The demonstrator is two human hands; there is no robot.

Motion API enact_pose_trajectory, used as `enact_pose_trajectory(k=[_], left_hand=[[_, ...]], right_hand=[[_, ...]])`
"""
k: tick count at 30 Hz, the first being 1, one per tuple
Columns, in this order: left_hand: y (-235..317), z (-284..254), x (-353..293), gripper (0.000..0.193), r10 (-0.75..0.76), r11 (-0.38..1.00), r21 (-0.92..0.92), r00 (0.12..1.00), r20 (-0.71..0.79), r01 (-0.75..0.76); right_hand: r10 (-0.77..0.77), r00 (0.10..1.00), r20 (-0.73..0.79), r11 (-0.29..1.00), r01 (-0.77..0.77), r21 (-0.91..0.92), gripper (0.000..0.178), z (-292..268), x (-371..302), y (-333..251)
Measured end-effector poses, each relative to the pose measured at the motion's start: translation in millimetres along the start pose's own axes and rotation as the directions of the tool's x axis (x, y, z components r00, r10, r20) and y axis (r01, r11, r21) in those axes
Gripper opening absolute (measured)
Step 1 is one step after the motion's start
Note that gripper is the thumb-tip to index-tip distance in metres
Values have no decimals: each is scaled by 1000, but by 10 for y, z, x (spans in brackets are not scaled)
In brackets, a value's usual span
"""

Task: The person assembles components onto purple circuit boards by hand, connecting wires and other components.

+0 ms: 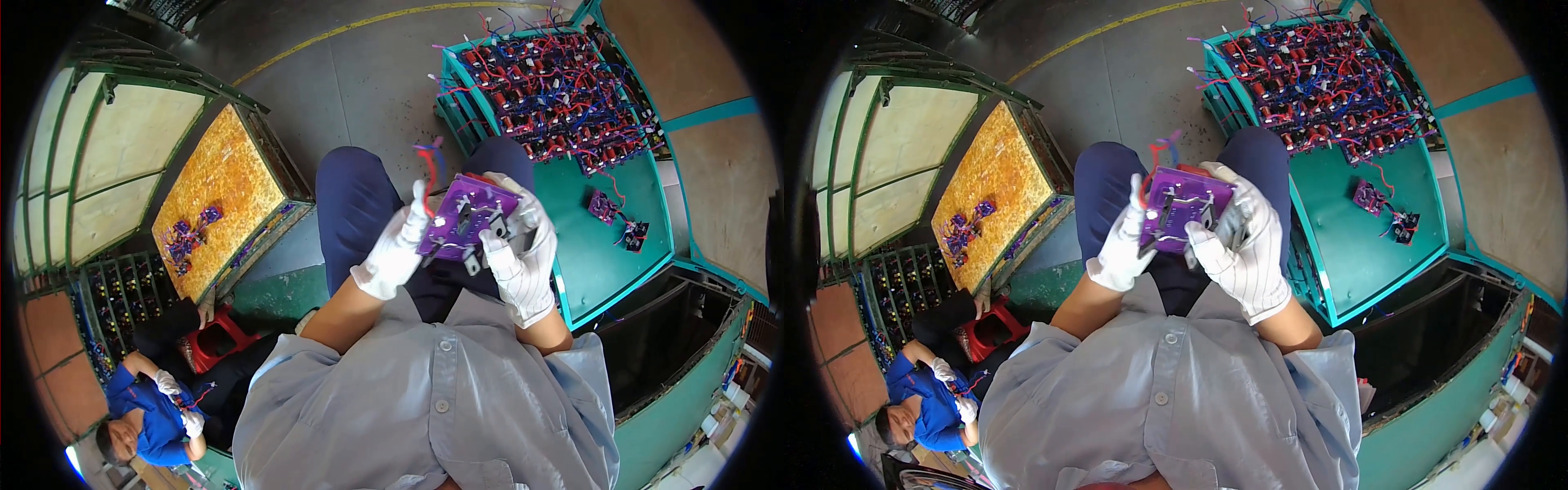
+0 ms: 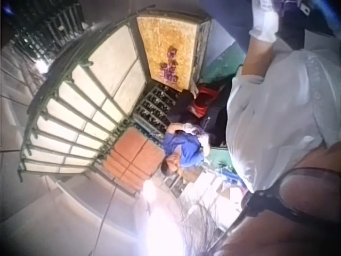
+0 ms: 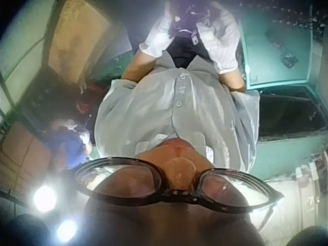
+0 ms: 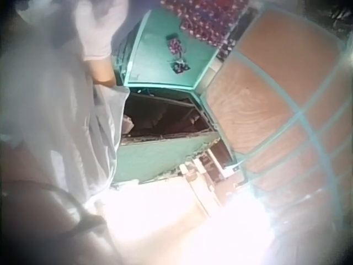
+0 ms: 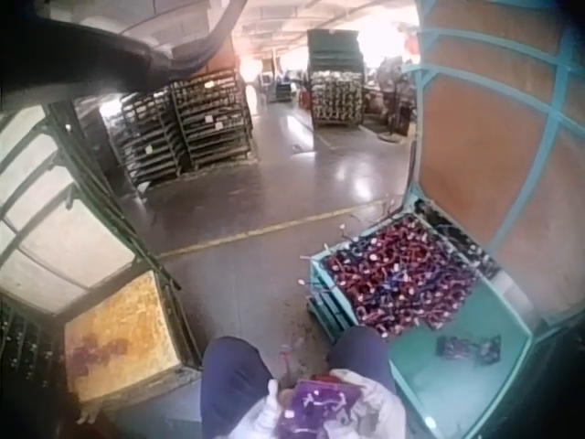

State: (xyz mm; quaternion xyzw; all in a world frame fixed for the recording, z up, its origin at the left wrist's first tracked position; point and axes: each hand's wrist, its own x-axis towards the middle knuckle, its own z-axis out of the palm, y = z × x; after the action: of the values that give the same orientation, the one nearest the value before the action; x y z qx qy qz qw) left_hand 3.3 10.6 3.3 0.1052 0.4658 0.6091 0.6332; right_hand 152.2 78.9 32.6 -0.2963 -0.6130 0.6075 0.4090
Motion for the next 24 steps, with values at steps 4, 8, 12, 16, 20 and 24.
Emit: enact_pose_trajectory(k=[4, 8, 12, 16, 20, 24], left_hand=[[-27, 50, -24, 16, 622, 727, 419, 781, -63, -544], [232, 197, -124, 15, 667, 14, 764, 575, 474, -645], [272, 248, -184, 15, 570, 317, 795, 774, 276, -517], [162, 107, -132, 34, 643, 15, 801, 619, 450, -598], [203, 57, -7, 40, 689, -415, 674, 272, 671, -611], [104, -100, -14, 41, 671, -185, 758, 483, 562, -626]], right_hand=[[-151, 987, -61, 951, 128, -282, 52, -48, -40, 111], [-74, 996, 51, 932, 87, -352, 51, -47, -27, -21], [192, 981, -5, 976, -190, 108, 47, -25, 37, -147], [290, 957, -13, 934, -280, 224, 36, -47, 99, -238], [407, 911, 59, 831, -396, 391, 34, -46, 136, -282], [366, 930, -27, 870, -332, 365, 38, 18, 174, -84]])
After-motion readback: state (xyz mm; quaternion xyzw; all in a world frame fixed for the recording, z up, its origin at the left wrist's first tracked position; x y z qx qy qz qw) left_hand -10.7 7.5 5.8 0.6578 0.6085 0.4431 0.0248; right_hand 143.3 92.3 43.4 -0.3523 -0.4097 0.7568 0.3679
